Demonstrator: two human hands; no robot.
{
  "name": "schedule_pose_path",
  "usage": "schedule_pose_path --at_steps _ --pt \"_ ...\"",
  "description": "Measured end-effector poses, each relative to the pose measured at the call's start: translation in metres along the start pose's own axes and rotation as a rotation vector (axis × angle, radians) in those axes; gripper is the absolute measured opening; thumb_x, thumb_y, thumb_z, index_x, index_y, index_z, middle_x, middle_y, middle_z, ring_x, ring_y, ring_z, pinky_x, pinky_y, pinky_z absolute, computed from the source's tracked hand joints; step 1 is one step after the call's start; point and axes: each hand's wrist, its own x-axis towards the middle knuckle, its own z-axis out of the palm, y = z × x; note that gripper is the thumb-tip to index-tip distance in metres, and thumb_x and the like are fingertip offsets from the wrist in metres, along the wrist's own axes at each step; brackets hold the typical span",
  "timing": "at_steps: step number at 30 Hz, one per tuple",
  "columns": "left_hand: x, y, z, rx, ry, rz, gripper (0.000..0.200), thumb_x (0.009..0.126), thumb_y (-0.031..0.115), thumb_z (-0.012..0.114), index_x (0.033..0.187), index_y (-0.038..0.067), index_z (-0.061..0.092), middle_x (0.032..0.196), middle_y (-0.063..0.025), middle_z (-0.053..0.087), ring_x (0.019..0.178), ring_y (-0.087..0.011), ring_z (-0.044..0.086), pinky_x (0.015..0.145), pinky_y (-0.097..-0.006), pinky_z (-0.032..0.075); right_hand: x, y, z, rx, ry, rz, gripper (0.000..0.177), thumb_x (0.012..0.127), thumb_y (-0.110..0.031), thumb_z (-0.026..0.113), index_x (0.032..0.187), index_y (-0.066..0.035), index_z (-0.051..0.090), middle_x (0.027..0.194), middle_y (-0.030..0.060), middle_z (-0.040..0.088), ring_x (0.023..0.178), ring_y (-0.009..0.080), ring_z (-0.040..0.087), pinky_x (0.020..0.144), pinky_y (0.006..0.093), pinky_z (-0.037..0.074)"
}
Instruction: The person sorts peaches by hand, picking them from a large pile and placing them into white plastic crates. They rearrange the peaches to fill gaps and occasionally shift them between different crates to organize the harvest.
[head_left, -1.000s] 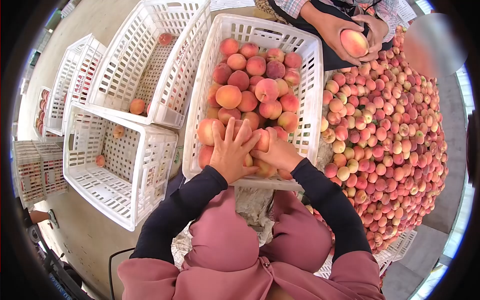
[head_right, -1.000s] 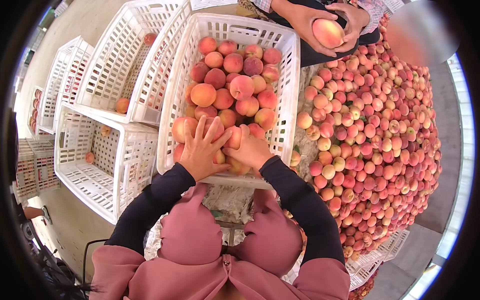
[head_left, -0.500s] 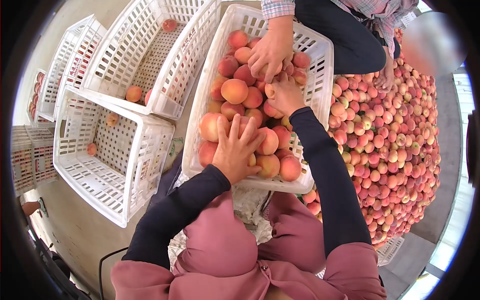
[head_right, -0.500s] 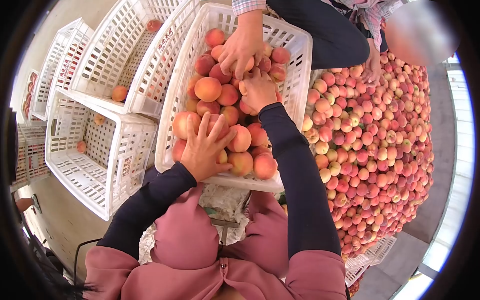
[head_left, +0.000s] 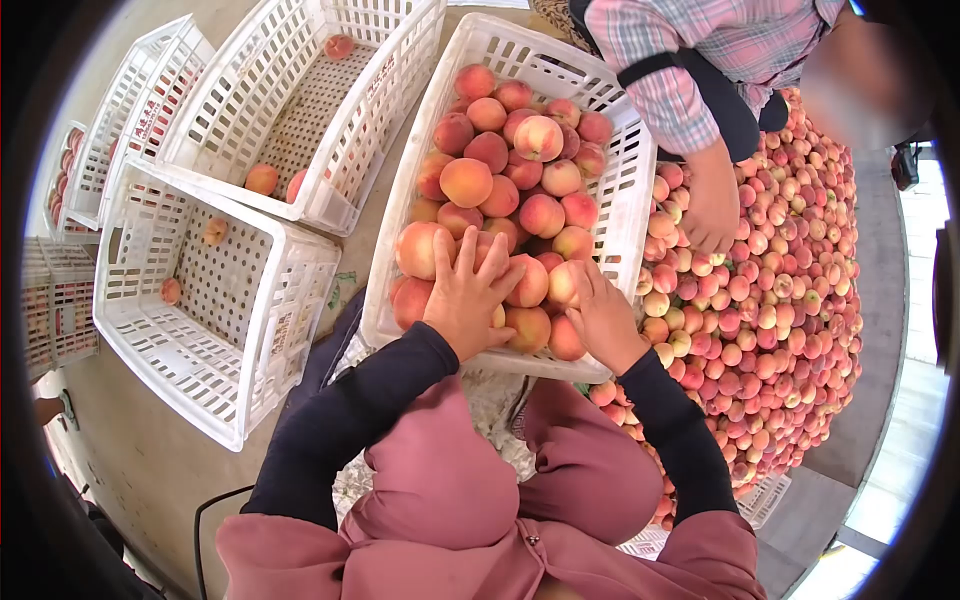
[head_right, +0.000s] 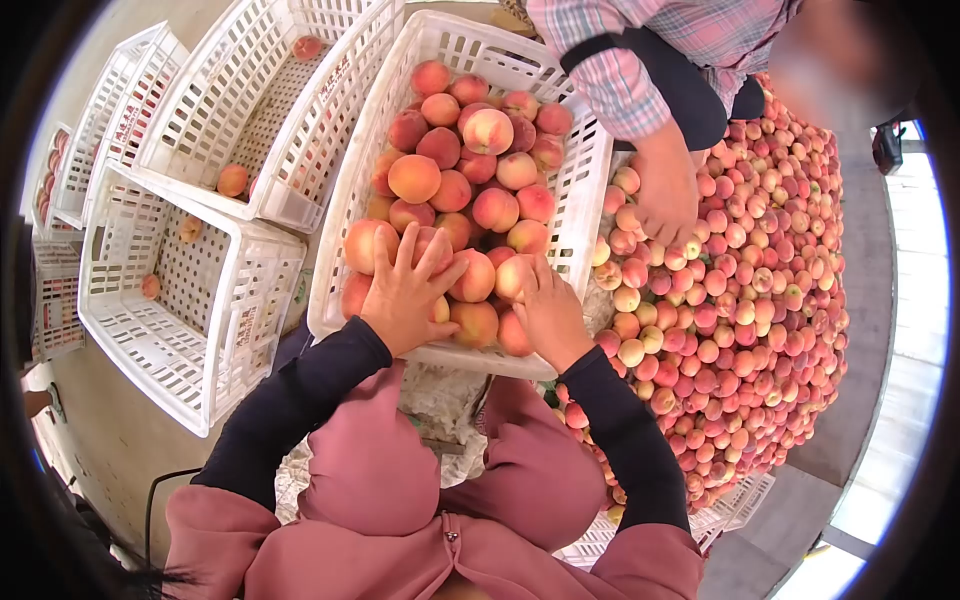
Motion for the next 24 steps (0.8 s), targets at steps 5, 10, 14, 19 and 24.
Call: schedule_pose_path --at_steps 5,10,14,19,24 --pt "0.0 0.0 -0.002 0.027 -0.005 -0.001 0.086 0.076 0.065 0.066 0.148 0.025 0.043 0.155 -0.0142 0.03 0.143 -0.0432 0.025 0.111 -0.0711 0.014 -0.003 0.0 -0.004 -0.251 0.039 -0.108 0.066 0.081 -0.018 0.071 0.14 -0.002 0.044 0.138 0.0237 0.047 0.116 0.0346 0.055 0.101 0.0444 0.042" --pt "0.0 -0.001 -0.001 0.021 0.003 0.001 0.086 0.076 0.065 0.066 0.148 0.025 0.044 0.155 -0.0143 0.031 0.143 -0.043 0.025 0.111 -0.071 0.014 0.002 0.001 -0.02 -0.005 0.026 -0.106 0.066 0.08 -0.02 0.071 0.14 -0.008 0.046 0.133 0.0217 0.051 0.113 0.0354 0.056 0.102 0.0445 0.04" --pt "0.0 -0.001 -0.002 0.001 0.003 0.008 0.086 0.075 0.065 0.067 0.148 0.024 0.044 0.155 -0.0147 0.031 0.143 -0.0435 0.025 0.112 -0.0714 0.014 0.021 0.006 -0.016 0.037 -0.07 -0.056 0.068 0.078 -0.025 0.072 0.139 -0.009 0.047 0.128 0.0184 0.053 0.109 0.0368 0.057 0.098 0.0457 0.043" --pt "-0.001 -0.001 -0.001 -0.012 0.017 -0.001 0.086 0.075 0.065 0.068 0.147 0.024 0.045 0.155 -0.0147 0.031 0.143 -0.0443 0.025 0.112 -0.0718 0.013 0.039 0.006 -0.008 0.239 -0.197 0.107 0.073 0.07 -0.034 0.077 0.134 -0.01 0.051 0.121 0.0172 0.053 0.098 0.0391 0.059 0.085 0.0485 0.05" --pt "-0.002 -0.001 0.0 -0.011 0.0 0.011 0.085 0.074 0.065 0.068 0.145 0.023 0.047 0.154 -0.0146 0.032 0.143 -0.044 0.025 0.113 -0.0715 0.012 0.032 -0.007 -0.007 -0.17 -0.113 0.039 0.067 0.074 -0.032 0.074 0.134 -0.009 0.052 0.122 0.0161 0.054 0.1 0.0382 0.056 0.089 0.0463 0.049"
